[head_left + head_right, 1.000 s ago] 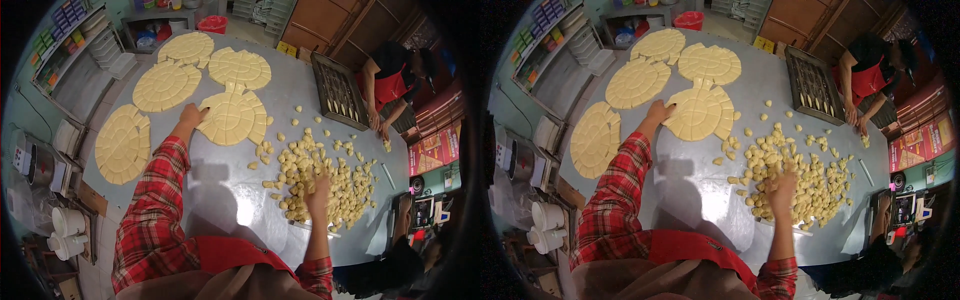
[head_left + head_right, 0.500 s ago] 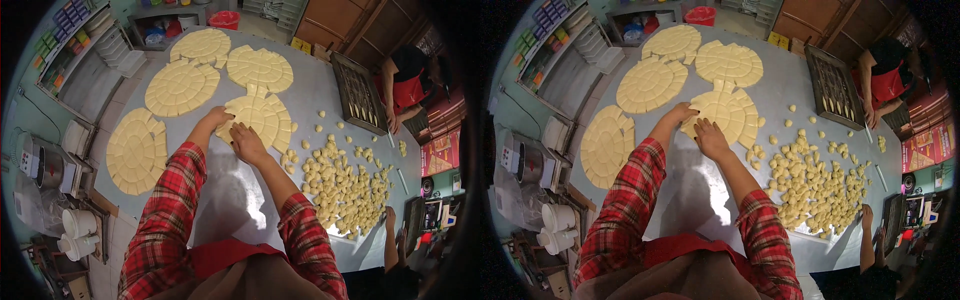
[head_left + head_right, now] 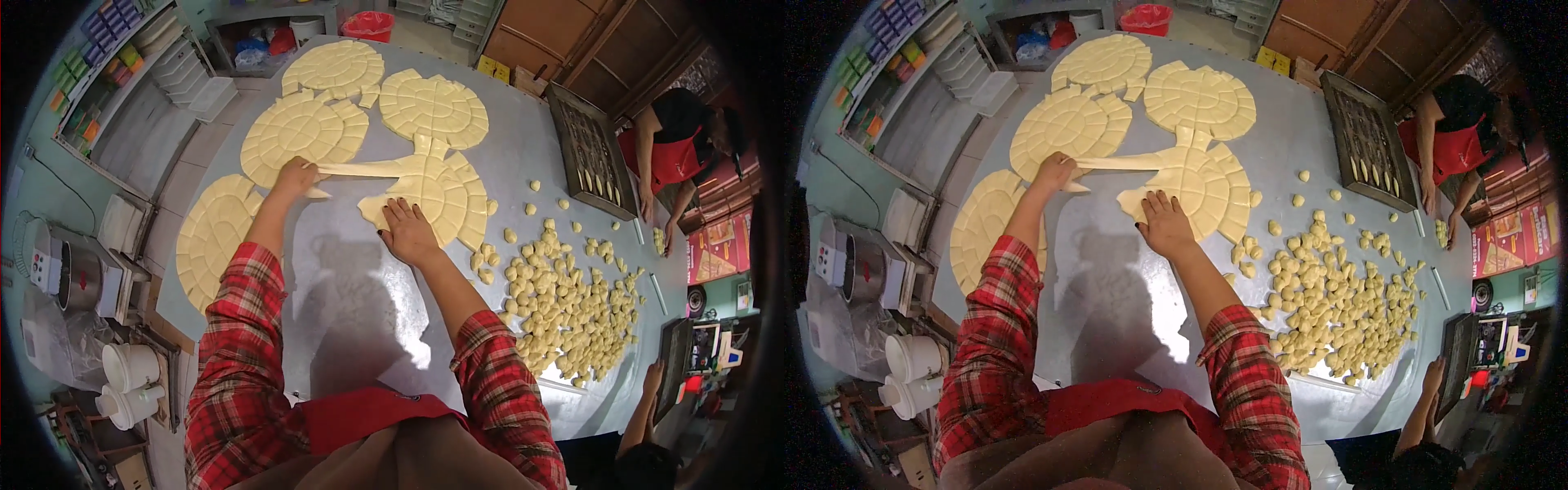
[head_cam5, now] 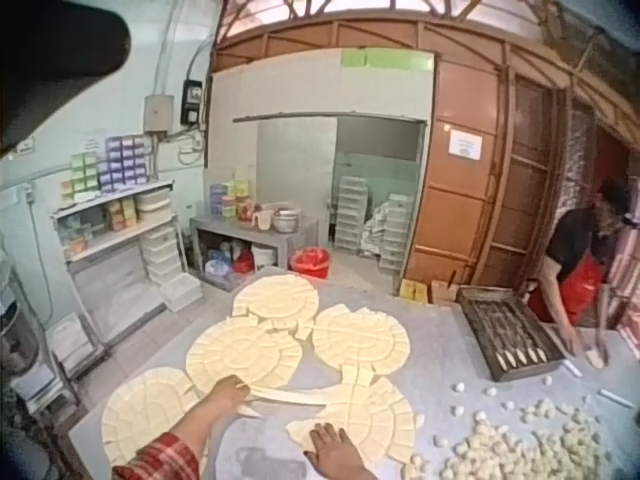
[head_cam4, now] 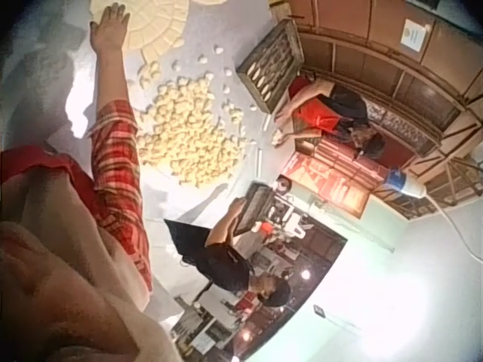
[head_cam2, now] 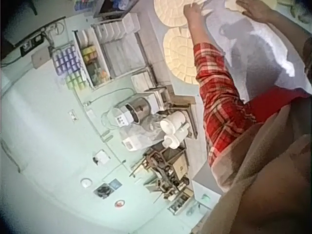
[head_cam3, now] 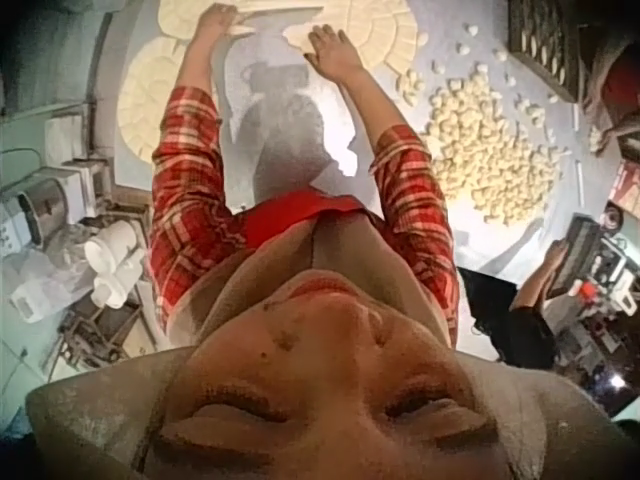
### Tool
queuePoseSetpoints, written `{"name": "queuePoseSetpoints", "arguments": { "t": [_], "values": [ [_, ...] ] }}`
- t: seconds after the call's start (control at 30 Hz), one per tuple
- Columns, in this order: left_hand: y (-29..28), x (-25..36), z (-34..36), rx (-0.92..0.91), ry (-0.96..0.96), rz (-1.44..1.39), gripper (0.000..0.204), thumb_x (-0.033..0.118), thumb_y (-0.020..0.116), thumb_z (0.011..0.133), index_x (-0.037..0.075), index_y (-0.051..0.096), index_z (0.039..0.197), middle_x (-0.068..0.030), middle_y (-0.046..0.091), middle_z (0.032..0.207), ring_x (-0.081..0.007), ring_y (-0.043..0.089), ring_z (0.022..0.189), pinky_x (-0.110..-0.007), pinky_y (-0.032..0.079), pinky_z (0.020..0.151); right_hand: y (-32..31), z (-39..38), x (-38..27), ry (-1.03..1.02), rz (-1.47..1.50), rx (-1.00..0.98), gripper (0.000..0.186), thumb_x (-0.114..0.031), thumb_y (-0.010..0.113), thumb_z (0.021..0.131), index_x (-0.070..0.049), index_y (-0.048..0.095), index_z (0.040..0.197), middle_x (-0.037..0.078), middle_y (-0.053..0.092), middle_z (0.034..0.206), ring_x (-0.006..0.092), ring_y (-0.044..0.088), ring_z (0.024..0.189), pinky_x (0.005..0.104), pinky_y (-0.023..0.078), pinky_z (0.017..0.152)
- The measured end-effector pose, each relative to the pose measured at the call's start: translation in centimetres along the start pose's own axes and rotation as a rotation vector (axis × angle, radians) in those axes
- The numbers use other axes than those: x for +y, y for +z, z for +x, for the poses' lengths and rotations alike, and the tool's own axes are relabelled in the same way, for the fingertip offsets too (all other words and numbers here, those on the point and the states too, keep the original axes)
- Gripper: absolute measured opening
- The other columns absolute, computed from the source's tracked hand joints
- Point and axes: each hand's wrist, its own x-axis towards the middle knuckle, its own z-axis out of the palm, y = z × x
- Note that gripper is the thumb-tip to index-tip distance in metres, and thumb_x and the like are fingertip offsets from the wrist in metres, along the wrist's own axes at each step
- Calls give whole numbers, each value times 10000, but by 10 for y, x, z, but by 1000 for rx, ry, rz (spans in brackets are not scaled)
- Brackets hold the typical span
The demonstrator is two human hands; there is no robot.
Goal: Shaping small pieces of dough into uniform round balls on a large metal production table.
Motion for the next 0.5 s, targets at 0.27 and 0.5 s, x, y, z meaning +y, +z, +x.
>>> {"name": "queuePoseSetpoints", "arguments": {
  "t": [0.27,0.5],
  "values": [
    [-65,12,-77,45,98,182,295,279,566,863,8,672,914,-193,652,768,-289,633,727,-370,476,666,-16,3,-4,23,-8,-43,452,-287,503,888,-25,509,1257,127,427,1393,293,351,1324,463,265,1098],
    [-104,-19,-176,66,-52,-329,298,249,535,895,-11,655,979,-60,662,824,-131,582,710,-292,469,685,-18,-1,-24,37,-93,-87,384,-210,522,862,-33,549,1203,135,449,1366,303,403,1282,484,292,1077]
  ]
}}
